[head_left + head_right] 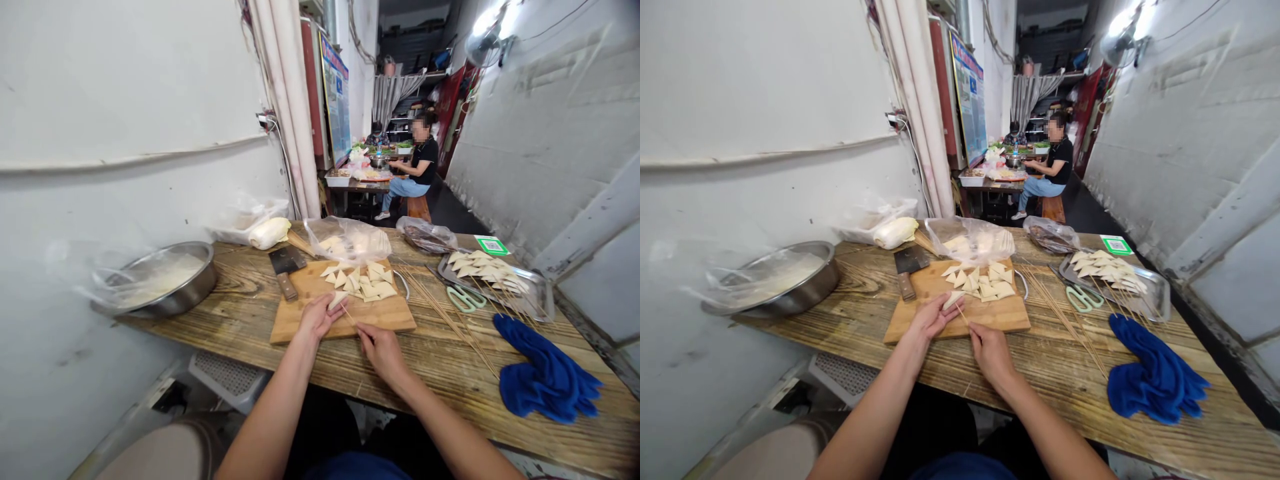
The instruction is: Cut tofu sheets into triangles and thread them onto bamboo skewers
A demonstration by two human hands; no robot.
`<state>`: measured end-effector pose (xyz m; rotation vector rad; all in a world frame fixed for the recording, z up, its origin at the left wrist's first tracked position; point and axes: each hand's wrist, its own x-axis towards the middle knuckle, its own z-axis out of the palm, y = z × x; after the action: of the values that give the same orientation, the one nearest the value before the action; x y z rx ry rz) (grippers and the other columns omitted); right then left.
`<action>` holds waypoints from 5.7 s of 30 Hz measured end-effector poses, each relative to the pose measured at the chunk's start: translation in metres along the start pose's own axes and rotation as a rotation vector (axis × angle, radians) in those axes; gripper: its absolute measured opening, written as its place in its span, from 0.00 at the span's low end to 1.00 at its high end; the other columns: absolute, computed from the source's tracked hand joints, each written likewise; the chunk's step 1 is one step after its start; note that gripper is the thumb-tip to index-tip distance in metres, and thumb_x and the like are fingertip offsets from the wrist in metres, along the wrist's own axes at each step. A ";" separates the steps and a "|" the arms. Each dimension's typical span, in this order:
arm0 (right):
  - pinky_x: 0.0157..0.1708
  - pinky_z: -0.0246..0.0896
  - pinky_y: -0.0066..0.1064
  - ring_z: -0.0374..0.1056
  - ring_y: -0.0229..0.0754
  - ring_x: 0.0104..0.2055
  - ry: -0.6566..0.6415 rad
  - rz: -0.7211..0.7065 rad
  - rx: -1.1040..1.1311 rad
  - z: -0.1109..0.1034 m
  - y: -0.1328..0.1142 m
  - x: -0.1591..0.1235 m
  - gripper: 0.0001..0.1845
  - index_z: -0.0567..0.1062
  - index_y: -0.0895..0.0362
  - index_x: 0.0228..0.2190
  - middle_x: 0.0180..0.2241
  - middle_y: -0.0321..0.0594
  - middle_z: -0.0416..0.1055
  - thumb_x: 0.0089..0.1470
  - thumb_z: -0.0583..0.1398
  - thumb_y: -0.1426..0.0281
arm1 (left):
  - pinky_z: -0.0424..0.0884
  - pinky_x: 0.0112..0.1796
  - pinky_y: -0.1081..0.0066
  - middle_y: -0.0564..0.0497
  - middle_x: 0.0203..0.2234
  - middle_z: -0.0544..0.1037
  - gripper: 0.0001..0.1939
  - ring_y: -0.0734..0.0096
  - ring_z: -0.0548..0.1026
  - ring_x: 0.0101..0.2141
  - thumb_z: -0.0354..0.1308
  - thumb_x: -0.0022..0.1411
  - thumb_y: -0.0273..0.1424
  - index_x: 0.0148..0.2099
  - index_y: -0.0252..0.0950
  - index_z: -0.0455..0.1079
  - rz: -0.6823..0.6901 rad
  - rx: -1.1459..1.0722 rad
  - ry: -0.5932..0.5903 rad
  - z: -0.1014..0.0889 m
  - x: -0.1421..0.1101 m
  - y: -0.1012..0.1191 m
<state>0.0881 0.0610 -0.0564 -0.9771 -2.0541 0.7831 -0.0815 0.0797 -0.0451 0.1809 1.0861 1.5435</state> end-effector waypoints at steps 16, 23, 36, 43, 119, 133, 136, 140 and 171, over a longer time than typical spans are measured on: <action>0.28 0.64 0.28 0.71 0.42 0.25 -0.026 0.014 -0.036 0.001 -0.007 0.003 0.18 0.77 0.59 0.38 0.24 0.41 0.76 0.55 0.49 0.71 | 0.73 0.40 0.59 0.42 0.33 0.77 0.03 0.62 0.77 0.34 0.54 0.57 0.22 0.35 0.28 0.67 0.001 0.009 -0.055 0.000 -0.006 0.000; 0.29 0.64 0.29 0.71 0.42 0.27 0.023 0.021 -0.039 0.010 -0.006 0.005 0.18 0.76 0.61 0.38 0.27 0.44 0.76 0.55 0.49 0.71 | 0.73 0.40 0.59 0.43 0.32 0.77 0.03 0.63 0.77 0.33 0.55 0.56 0.22 0.35 0.29 0.68 0.028 0.015 -0.088 0.000 -0.010 -0.001; 0.31 0.63 0.27 0.70 0.40 0.28 0.044 -0.024 -0.055 0.016 -0.005 0.006 0.14 0.73 0.58 0.34 0.27 0.40 0.74 0.57 0.48 0.71 | 0.73 0.38 0.61 0.43 0.32 0.77 0.06 0.65 0.77 0.32 0.57 0.56 0.26 0.37 0.30 0.70 0.060 -0.029 -0.093 -0.001 -0.012 -0.002; 0.33 0.64 0.28 0.71 0.41 0.31 0.050 -0.021 -0.090 0.021 -0.007 0.001 0.15 0.73 0.59 0.36 0.30 0.43 0.75 0.56 0.48 0.72 | 0.74 0.37 0.63 0.43 0.30 0.78 0.05 0.66 0.77 0.30 0.55 0.56 0.23 0.35 0.28 0.70 0.063 -0.070 -0.039 -0.002 -0.014 -0.005; 0.29 0.57 0.27 0.69 0.42 0.29 0.085 0.149 0.032 -0.006 0.017 -0.020 0.18 0.74 0.58 0.28 0.27 0.42 0.74 0.57 0.47 0.67 | 0.71 0.32 0.73 0.46 0.27 0.75 0.06 0.73 0.75 0.28 0.54 0.54 0.20 0.37 0.30 0.66 0.235 0.661 -0.014 0.011 0.036 0.035; 0.33 0.61 0.29 0.70 0.43 0.31 -0.059 0.097 0.028 -0.012 0.011 -0.026 0.19 0.76 0.57 0.32 0.29 0.42 0.76 0.57 0.48 0.65 | 0.74 0.33 0.73 0.43 0.30 0.77 0.05 0.71 0.77 0.31 0.51 0.59 0.22 0.38 0.29 0.68 -0.049 -0.149 0.016 -0.005 0.025 0.027; 0.34 0.62 0.29 0.71 0.43 0.32 -0.061 0.087 0.033 -0.012 0.012 -0.027 0.19 0.77 0.57 0.33 0.29 0.42 0.76 0.57 0.48 0.65 | 0.74 0.31 0.74 0.45 0.27 0.77 0.05 0.72 0.76 0.29 0.51 0.60 0.22 0.37 0.30 0.67 -0.038 -0.173 0.037 -0.002 0.025 0.028; 0.35 0.62 0.30 0.71 0.44 0.33 -0.064 0.093 0.047 -0.012 0.013 -0.029 0.19 0.77 0.57 0.35 0.30 0.43 0.76 0.57 0.48 0.64 | 0.75 0.32 0.72 0.44 0.28 0.77 0.05 0.71 0.77 0.29 0.50 0.60 0.22 0.37 0.29 0.67 -0.046 -0.179 0.046 0.000 0.024 0.028; 0.36 0.63 0.32 0.72 0.46 0.33 -0.103 0.109 0.022 -0.013 0.014 -0.028 0.19 0.77 0.56 0.37 0.32 0.43 0.77 0.57 0.48 0.65 | 0.75 0.35 0.66 0.42 0.32 0.77 0.05 0.68 0.77 0.30 0.57 0.54 0.22 0.37 0.29 0.69 0.058 -0.033 0.071 -0.003 0.025 0.022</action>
<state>0.1162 0.0483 -0.0692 -1.0637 -2.0888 0.9282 -0.1069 0.1011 -0.0421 0.1365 1.1189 1.6292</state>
